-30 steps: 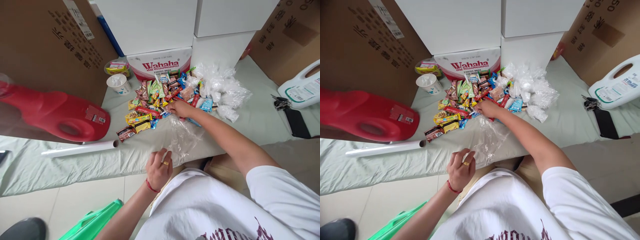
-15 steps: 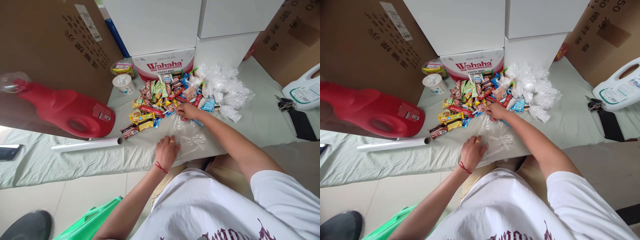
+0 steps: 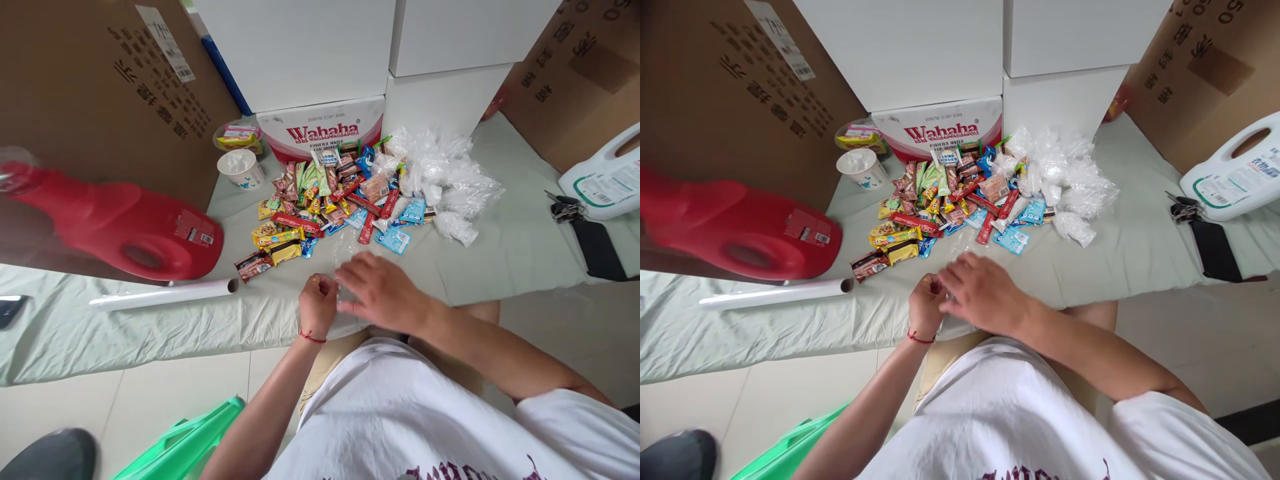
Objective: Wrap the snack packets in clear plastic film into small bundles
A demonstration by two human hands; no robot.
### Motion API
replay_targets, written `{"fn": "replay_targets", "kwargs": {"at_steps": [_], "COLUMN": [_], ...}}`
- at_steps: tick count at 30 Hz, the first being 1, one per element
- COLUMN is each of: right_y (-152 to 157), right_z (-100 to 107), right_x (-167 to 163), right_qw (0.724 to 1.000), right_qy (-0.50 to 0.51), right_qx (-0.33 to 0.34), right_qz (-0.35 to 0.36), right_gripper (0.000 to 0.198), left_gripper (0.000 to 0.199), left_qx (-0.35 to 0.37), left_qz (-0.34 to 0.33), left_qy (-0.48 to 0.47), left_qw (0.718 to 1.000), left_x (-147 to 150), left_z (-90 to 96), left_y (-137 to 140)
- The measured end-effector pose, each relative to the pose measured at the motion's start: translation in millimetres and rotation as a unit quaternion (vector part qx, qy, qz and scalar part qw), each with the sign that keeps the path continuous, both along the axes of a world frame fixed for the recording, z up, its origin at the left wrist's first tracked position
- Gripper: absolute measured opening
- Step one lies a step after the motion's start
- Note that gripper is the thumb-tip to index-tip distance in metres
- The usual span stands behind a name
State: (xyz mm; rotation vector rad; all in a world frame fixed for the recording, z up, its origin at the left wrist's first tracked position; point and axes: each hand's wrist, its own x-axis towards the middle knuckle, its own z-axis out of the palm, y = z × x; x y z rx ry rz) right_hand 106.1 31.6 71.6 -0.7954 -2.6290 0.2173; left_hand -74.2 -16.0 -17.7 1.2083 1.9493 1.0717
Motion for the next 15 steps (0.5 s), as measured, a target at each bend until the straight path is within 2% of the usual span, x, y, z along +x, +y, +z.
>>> {"fn": "replay_targets", "kwargs": {"at_steps": [3, 5, 8, 11, 15], "right_y": [-37, -41, -32, -25, -24], "right_z": [-32, -55, -76, -83, -84], "right_x": [11, 25, 50, 67, 72], "right_qw": [0.994, 0.991, 0.994, 0.998, 0.998], "right_qy": [-0.098, -0.113, -0.076, -0.018, 0.037], "right_qx": [-0.012, -0.018, -0.016, 0.006, 0.035], "right_qz": [-0.044, -0.07, -0.075, -0.065, -0.035], "right_gripper": [0.037, 0.031, 0.021, 0.019, 0.022], "left_gripper": [0.03, 0.04, 0.049, 0.05, 0.04], "left_qx": [-0.041, -0.06, -0.077, -0.092, -0.064], "left_qz": [0.021, 0.034, 0.057, 0.107, 0.137], "left_qy": [-0.159, -0.264, -0.345, -0.335, -0.241], "left_qw": [0.986, 0.962, 0.934, 0.932, 0.959], "left_x": [1, -4, -18, -34, -41], "left_z": [3.8, 6.8, 11.6, 14.8, 16.4], "left_y": [0, -5, -20, -36, -42]}}
